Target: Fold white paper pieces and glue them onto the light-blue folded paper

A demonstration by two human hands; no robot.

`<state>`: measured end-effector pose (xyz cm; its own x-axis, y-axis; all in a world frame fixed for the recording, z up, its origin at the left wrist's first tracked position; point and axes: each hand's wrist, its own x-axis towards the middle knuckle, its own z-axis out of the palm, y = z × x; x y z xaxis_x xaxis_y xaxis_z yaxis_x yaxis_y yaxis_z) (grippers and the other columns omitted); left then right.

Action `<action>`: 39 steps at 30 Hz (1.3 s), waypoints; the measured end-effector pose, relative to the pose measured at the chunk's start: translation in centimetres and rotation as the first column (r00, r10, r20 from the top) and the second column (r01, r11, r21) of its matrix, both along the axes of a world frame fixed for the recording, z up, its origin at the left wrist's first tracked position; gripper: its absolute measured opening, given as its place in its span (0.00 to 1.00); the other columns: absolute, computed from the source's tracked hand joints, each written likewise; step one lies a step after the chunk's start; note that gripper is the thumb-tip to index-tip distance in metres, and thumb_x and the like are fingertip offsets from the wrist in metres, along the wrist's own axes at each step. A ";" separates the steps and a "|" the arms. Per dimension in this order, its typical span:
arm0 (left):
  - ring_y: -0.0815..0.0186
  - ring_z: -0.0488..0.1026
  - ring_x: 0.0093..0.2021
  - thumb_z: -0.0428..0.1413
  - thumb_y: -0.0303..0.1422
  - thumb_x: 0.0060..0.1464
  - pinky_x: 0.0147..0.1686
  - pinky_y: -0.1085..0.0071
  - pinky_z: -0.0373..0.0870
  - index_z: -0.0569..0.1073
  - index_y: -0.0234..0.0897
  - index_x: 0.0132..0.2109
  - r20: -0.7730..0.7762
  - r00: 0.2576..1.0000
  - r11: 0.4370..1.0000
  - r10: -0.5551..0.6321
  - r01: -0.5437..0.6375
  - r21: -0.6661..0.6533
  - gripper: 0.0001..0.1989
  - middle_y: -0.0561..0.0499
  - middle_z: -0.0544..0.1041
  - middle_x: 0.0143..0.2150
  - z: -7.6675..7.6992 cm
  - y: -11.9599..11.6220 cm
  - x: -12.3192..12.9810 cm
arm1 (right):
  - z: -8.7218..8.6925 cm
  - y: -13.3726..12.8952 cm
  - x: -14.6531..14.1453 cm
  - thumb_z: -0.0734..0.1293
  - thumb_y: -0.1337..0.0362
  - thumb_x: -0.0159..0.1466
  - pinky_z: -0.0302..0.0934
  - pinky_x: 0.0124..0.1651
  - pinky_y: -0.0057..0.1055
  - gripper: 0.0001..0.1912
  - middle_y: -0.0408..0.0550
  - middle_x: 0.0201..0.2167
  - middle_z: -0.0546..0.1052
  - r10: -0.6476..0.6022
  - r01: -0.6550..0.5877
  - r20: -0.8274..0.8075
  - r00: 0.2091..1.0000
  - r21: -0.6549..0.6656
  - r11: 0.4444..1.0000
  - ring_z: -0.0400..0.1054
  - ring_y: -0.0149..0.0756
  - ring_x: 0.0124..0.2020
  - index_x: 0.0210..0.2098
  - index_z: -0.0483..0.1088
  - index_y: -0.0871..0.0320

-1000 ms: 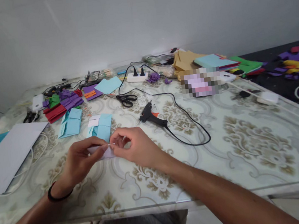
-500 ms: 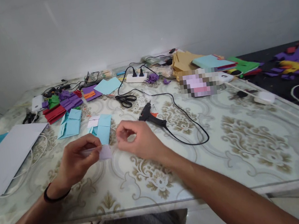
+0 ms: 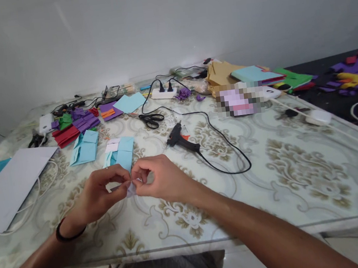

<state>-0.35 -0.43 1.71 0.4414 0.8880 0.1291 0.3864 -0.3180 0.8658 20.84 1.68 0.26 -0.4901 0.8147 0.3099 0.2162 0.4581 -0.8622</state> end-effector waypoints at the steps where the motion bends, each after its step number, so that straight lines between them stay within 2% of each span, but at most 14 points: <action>1: 0.68 0.76 0.35 0.61 0.31 0.61 0.36 0.74 0.72 0.78 0.35 0.38 0.000 1.000 1.000 -0.014 0.014 -0.006 0.04 0.51 0.80 0.35 0.0 0.1 -0.1 | 0.1 0.1 0.1 0.71 0.72 0.56 0.60 0.35 0.27 0.05 0.39 0.25 0.75 0.003 -0.003 0.003 1.000 -0.001 1.000 0.68 0.30 0.28 0.28 0.73 0.56; 9: 0.71 0.74 0.33 0.60 0.28 0.59 0.35 0.76 0.71 0.77 0.36 0.36 -0.026 0.999 1.000 0.024 -0.025 -0.015 0.03 0.53 0.79 0.33 0.3 0.2 -0.2 | 0.6 0.4 0.5 0.69 0.73 0.56 0.62 0.36 0.27 0.06 0.40 0.26 0.77 0.004 -0.004 0.001 1.000 -0.036 0.999 0.69 0.31 0.29 0.28 0.74 0.57; 12: 0.73 0.74 0.30 0.59 0.26 0.59 0.32 0.78 0.69 0.77 0.36 0.36 0.029 0.995 0.995 0.100 -0.100 -0.025 0.03 0.55 0.79 0.31 0.2 0.3 -0.1 | 0.4 0.7 0.5 0.70 0.69 0.59 0.64 0.38 0.29 0.01 0.43 0.29 0.79 -0.017 0.012 -0.044 0.999 -0.115 0.993 0.70 0.33 0.31 0.31 0.75 0.57; 15: 0.73 0.73 0.28 0.58 0.27 0.59 0.30 0.78 0.68 0.76 0.37 0.36 0.099 0.985 0.989 0.142 -0.136 -0.066 0.03 0.56 0.78 0.29 -0.2 0.3 0.1 | 0.2 0.8 0.5 0.70 0.63 0.62 0.66 0.39 0.31 0.05 0.44 0.29 0.78 -0.052 0.036 -0.092 0.994 -0.166 0.985 0.70 0.33 0.31 0.32 0.76 0.57; 18: 0.72 0.75 0.30 0.59 0.29 0.61 0.33 0.77 0.70 0.76 0.36 0.37 0.066 0.994 0.991 0.085 -0.077 -0.108 0.03 0.55 0.79 0.30 -0.6 0.3 0.2 | 0.2 0.7 0.4 0.70 0.64 0.61 0.65 0.37 0.30 0.04 0.44 0.30 0.78 -0.056 0.039 -0.094 0.994 -0.176 0.984 0.70 0.33 0.31 0.32 0.75 0.58; 21: 0.68 0.77 0.34 0.58 0.32 0.63 0.37 0.74 0.72 0.78 0.35 0.38 -0.013 0.999 0.990 -0.031 0.029 -0.137 0.06 0.52 0.82 0.33 -0.8 0.1 0.4 | 0.2 0.4 0.3 0.69 0.65 0.60 0.59 0.30 0.27 0.03 0.42 0.27 0.76 -0.037 0.031 -0.021 0.999 -0.215 0.976 0.66 0.31 0.28 0.32 0.75 0.58; 24: 0.68 0.76 0.34 0.56 0.35 0.66 0.35 0.74 0.70 0.79 0.36 0.38 -0.077 0.996 0.996 -0.054 0.048 -0.076 0.11 0.51 0.82 0.33 -0.7 -0.1 0.5 | 0.3 0.3 0.3 0.70 0.65 0.59 0.56 0.28 0.26 0.03 0.41 0.25 0.75 -0.014 0.016 0.007 1.000 -0.250 0.968 0.63 0.30 0.26 0.32 0.75 0.58; 29: 0.70 0.75 0.31 0.56 0.33 0.66 0.34 0.74 0.67 0.79 0.35 0.34 -0.125 0.992 0.994 0.000 0.014 0.112 0.12 0.52 0.80 0.30 -0.3 -0.1 0.4 | 0.3 0.3 0.4 0.70 0.63 0.60 0.56 0.30 0.26 0.05 0.42 0.26 0.75 -0.007 0.006 -0.002 1.000 -0.293 0.956 0.63 0.30 0.27 0.32 0.75 0.58; 34: 0.70 0.74 0.30 0.55 0.33 0.67 0.34 0.74 0.67 0.78 0.35 0.35 -0.125 0.992 0.990 -0.014 0.031 0.136 0.12 0.53 0.79 0.30 -0.3 -0.1 0.2 | 0.0 0.4 0.3 0.71 0.63 0.59 0.54 0.28 0.26 0.04 0.40 0.25 0.73 0.025 -0.024 0.002 1.000 -0.300 0.954 0.61 0.29 0.26 0.32 0.74 0.58; 39: 0.72 0.72 0.30 0.56 0.29 0.66 0.34 0.75 0.65 0.76 0.35 0.33 -0.098 0.995 0.967 -0.026 0.050 0.251 0.11 0.54 0.78 0.29 -0.6 0.0 0.2 | 0.1 0.3 0.1 0.71 0.64 0.59 0.52 0.27 0.25 0.04 0.38 0.23 0.70 0.056 -0.050 0.011 0.998 -0.310 0.950 0.59 0.28 0.25 0.30 0.73 0.58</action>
<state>-0.17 -0.46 1.12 0.4946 0.8142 0.3039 0.4450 -0.5376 0.7162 20.93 1.93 0.32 -0.5388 0.8417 0.0368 0.2174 0.1811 -0.9591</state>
